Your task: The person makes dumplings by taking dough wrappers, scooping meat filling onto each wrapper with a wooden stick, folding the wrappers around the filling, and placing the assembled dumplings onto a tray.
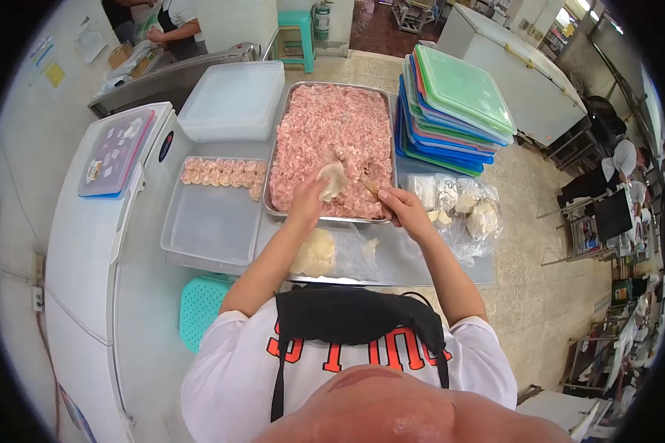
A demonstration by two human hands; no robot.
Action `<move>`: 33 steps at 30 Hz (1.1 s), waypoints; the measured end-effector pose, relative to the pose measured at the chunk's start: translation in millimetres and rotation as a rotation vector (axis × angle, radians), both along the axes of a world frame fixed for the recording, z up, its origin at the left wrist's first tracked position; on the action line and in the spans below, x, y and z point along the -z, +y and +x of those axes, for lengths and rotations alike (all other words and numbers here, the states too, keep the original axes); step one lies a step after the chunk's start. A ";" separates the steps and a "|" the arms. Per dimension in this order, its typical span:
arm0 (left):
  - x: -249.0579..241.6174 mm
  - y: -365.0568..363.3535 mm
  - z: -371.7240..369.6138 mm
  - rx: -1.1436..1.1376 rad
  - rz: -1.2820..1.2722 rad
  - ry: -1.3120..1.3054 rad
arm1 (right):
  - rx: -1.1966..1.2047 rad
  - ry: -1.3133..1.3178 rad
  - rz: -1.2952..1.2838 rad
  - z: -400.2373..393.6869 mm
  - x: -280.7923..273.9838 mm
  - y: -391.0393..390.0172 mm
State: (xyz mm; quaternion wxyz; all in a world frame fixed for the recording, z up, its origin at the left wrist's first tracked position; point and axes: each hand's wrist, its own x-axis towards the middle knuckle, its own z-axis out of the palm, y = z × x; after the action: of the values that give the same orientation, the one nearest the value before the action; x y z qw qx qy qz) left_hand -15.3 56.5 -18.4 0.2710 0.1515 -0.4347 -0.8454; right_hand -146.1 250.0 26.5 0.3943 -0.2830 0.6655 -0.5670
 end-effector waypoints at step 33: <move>-15.9 -31.4 39.1 0.279 0.252 0.097 | 0.065 0.097 -0.043 57.4 -5.3 -34.5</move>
State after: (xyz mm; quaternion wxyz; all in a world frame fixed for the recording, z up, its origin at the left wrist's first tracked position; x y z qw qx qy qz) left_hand 23.7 25.1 -2.5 0.1506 0.0814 -0.3287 -0.9288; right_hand -88.7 215.5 31.8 0.3368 -0.2968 0.6803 -0.5794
